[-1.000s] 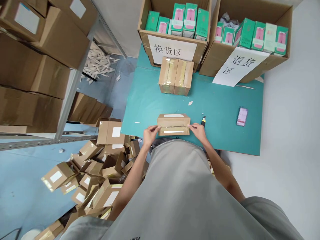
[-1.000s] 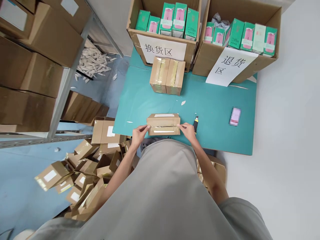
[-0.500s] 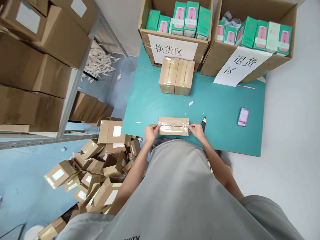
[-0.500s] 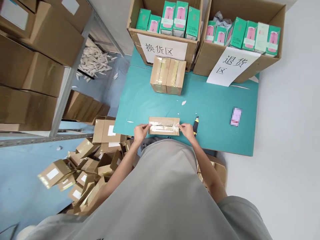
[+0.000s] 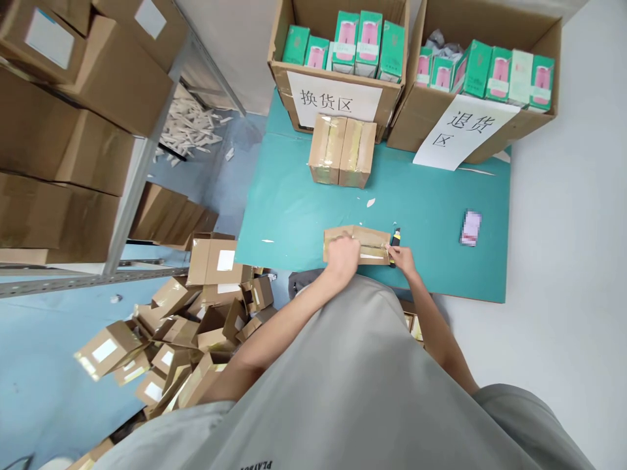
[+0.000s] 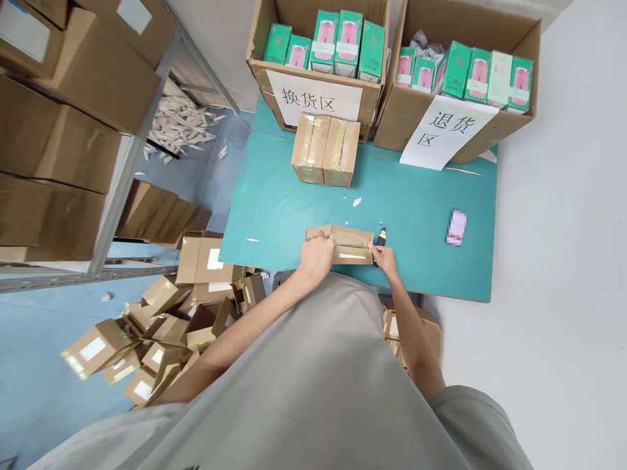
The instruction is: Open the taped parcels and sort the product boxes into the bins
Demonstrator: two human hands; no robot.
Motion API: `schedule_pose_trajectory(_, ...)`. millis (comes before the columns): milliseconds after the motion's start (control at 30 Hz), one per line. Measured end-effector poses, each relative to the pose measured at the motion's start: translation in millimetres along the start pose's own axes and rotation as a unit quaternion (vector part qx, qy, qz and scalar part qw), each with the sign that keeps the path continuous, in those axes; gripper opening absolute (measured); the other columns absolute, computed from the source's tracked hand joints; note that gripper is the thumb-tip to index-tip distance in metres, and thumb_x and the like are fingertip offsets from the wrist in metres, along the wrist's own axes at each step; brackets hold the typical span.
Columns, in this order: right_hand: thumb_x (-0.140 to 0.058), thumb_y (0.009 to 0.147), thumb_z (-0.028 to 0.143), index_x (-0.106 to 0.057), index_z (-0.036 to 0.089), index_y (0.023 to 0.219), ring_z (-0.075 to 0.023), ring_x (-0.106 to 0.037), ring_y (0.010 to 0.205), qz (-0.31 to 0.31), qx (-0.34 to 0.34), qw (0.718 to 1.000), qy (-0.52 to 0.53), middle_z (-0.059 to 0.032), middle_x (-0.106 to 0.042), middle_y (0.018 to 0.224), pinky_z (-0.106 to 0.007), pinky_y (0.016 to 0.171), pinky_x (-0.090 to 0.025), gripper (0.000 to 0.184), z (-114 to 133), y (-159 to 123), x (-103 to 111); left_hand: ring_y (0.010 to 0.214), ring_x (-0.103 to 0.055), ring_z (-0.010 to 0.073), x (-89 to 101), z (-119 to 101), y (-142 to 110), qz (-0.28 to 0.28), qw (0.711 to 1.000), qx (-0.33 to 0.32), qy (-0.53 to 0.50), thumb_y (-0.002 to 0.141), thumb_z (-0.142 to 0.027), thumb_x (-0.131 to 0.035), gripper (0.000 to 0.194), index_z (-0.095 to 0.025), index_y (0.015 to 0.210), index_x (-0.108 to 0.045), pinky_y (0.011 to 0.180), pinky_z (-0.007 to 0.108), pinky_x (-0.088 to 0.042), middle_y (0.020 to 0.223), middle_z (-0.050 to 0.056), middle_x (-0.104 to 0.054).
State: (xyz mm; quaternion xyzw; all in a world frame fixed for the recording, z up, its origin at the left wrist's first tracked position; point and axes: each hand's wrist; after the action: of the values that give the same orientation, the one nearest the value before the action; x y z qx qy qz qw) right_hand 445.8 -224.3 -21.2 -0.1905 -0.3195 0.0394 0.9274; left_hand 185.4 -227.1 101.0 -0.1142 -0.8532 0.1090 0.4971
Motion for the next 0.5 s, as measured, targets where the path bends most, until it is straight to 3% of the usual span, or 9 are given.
schedule_pose_trajectory(133,-0.046,0.087,0.090,-0.038,0.029,0.050,-0.0170,-0.046,0.053,-0.021,-0.009,1.000,-0.005,0.0005,-0.042,0.047,-0.028,0.051,-0.037,0.072,-10.3,0.7,2.1,0.099,-0.077,0.0366,-28.1,-58.9,13.7,-0.005,0.998,-0.060,0.000,0.105,-0.012,-0.051,0.036,-0.004,0.097,-0.085,0.083,0.043,-0.056,0.105,0.032,-0.074)
schedule_pose_trajectory(267,-0.045,0.087,0.083,-0.034,0.030,0.048,-0.0172,-0.043,0.053,-0.039,-0.023,0.999,-0.007,0.0012,-0.036,0.045,-0.028,0.050,-0.036,0.066,-15.9,2.2,-1.0,0.102,-0.076,0.0412,-47.9,-91.3,21.6,0.006,0.995,-0.085,-0.053,0.106,-0.017,-0.052,0.036,-0.003,0.101,-0.085,0.084,0.049,-0.057,0.106,0.035,-0.073)
schedule_pose_trajectory(400,-0.043,0.085,0.089,-0.033,0.031,0.048,-0.0176,-0.043,0.052,-0.043,-0.025,0.999,0.004,0.0004,-0.037,0.046,-0.030,0.050,-0.037,0.070,-17.2,1.7,-2.3,0.105,-0.076,0.0442,-41.3,-86.8,24.4,0.010,0.994,-0.068,-0.086,0.108,-0.019,-0.053,0.036,-0.003,0.103,-0.085,0.088,0.053,-0.056,0.111,0.038,-0.072)
schedule_pose_trajectory(500,-0.042,0.083,0.096,-0.039,0.029,0.050,-0.0192,-0.050,0.053,-0.038,-0.022,0.999,0.019,-0.0012,-0.045,0.048,-0.030,0.052,-0.042,0.075,-15.3,-1.7,-2.4,0.101,-0.078,0.0391,-17.6,-56.3,23.9,0.008,0.997,-0.046,-0.064,0.107,-0.020,-0.058,0.031,-0.007,0.100,-0.086,0.090,0.048,-0.056,0.109,0.032,-0.075)
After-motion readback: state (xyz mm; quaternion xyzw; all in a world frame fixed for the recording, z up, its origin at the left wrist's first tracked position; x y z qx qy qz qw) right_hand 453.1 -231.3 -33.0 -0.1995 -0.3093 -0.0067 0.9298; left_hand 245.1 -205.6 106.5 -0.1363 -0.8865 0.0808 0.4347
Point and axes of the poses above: each hand's wrist, its own y-axis towards the middle knuckle, its own x-axis out of the back of the hand, z = x × y
